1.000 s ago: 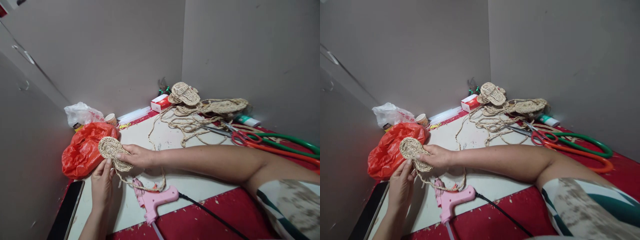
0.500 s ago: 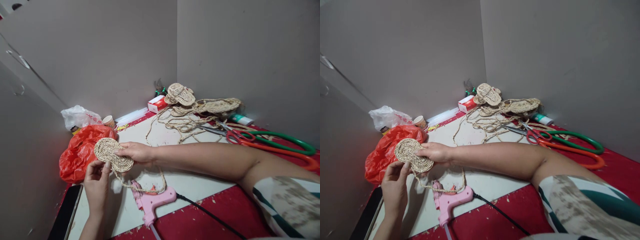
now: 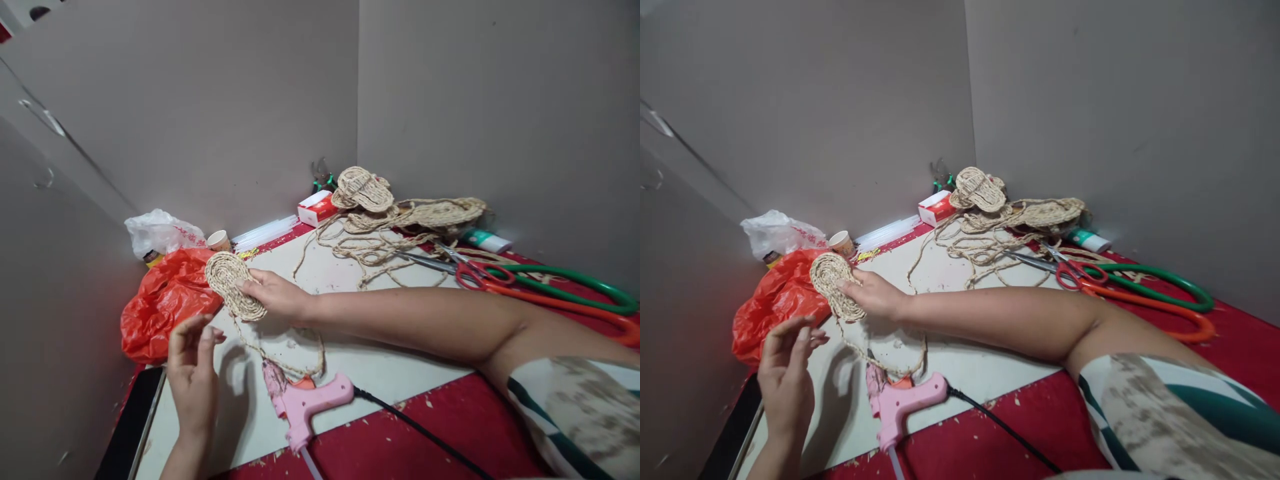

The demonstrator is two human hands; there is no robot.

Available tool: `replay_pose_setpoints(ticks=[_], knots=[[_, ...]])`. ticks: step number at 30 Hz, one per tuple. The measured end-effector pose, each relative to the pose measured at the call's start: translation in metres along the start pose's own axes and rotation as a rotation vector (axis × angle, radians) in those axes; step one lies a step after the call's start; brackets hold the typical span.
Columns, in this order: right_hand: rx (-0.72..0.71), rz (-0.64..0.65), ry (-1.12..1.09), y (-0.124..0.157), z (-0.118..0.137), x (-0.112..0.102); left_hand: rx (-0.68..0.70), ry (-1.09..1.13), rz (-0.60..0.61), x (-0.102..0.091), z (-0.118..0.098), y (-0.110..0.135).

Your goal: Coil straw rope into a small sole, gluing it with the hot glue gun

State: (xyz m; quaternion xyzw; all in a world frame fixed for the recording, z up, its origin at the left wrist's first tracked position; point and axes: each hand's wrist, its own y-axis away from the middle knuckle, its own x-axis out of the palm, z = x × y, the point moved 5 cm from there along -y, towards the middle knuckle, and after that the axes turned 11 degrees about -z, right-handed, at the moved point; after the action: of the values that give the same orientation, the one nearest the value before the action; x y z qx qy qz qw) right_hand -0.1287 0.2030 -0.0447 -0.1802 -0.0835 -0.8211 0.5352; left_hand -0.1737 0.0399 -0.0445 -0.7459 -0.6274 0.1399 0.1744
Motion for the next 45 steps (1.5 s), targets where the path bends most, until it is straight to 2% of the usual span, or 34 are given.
replay_pose_setpoints(ticks=[3, 5, 8, 11, 14, 18, 20, 22, 25, 27, 29, 32, 35, 40, 45], knots=[[-0.314, 0.075, 0.300, 0.013, 0.007, 0.005, -0.266, 0.173, 0.124, 0.014, 0.009, 0.004], [-0.516, 0.168, 0.555, 0.024, 0.005, 0.013, -0.363, 0.230, 0.183, 0.021, 0.015, 0.011], [-0.674, 0.265, 0.789, 0.035, -0.004, 0.022, -0.386, 0.236, 0.194, 0.024, 0.020, 0.016], [-0.750, 0.322, 0.842, 0.040, -0.008, 0.026, -0.431, 0.309, 0.177, 0.024, 0.021, 0.013], [-0.740, 0.311, 0.798, 0.040, -0.001, 0.025, -0.532, 0.426, 0.147, 0.020, 0.015, 0.002], [-0.669, 0.190, 0.602, 0.038, 0.016, 0.020, -0.600, 0.495, 0.044, 0.005, 0.001, -0.017], [-0.520, 0.134, 0.497, 0.035, 0.016, 0.017, -0.581, 0.534, 0.049, -0.002, -0.006, -0.024], [-0.310, 0.131, 0.398, 0.031, 0.007, 0.017, -0.567, 0.559, 0.075, -0.007, -0.009, -0.029], [-0.082, 0.253, 0.250, 0.032, -0.005, 0.026, -0.555, 0.609, 0.137, -0.011, -0.009, -0.033], [0.025, 0.335, 0.182, 0.035, -0.010, 0.031, -0.564, 0.649, 0.223, -0.010, -0.007, -0.034], [0.100, 0.353, 0.160, 0.038, -0.012, 0.033, -0.584, 0.674, 0.313, -0.008, -0.006, -0.032], [0.082, 0.307, 0.187, 0.039, -0.011, 0.031, -0.611, 0.688, 0.376, -0.006, -0.005, -0.031], [0.021, 0.293, 0.197, 0.040, -0.011, 0.030, -0.617, 0.672, 0.355, -0.006, -0.004, -0.031], [-0.114, 0.301, 0.311, 0.046, -0.007, 0.029, -0.563, 0.574, 0.236, -0.008, -0.004, -0.030], [-0.292, 0.245, 0.399, 0.050, 0.005, 0.026, -0.482, 0.435, 0.055, -0.013, -0.006, -0.026]])
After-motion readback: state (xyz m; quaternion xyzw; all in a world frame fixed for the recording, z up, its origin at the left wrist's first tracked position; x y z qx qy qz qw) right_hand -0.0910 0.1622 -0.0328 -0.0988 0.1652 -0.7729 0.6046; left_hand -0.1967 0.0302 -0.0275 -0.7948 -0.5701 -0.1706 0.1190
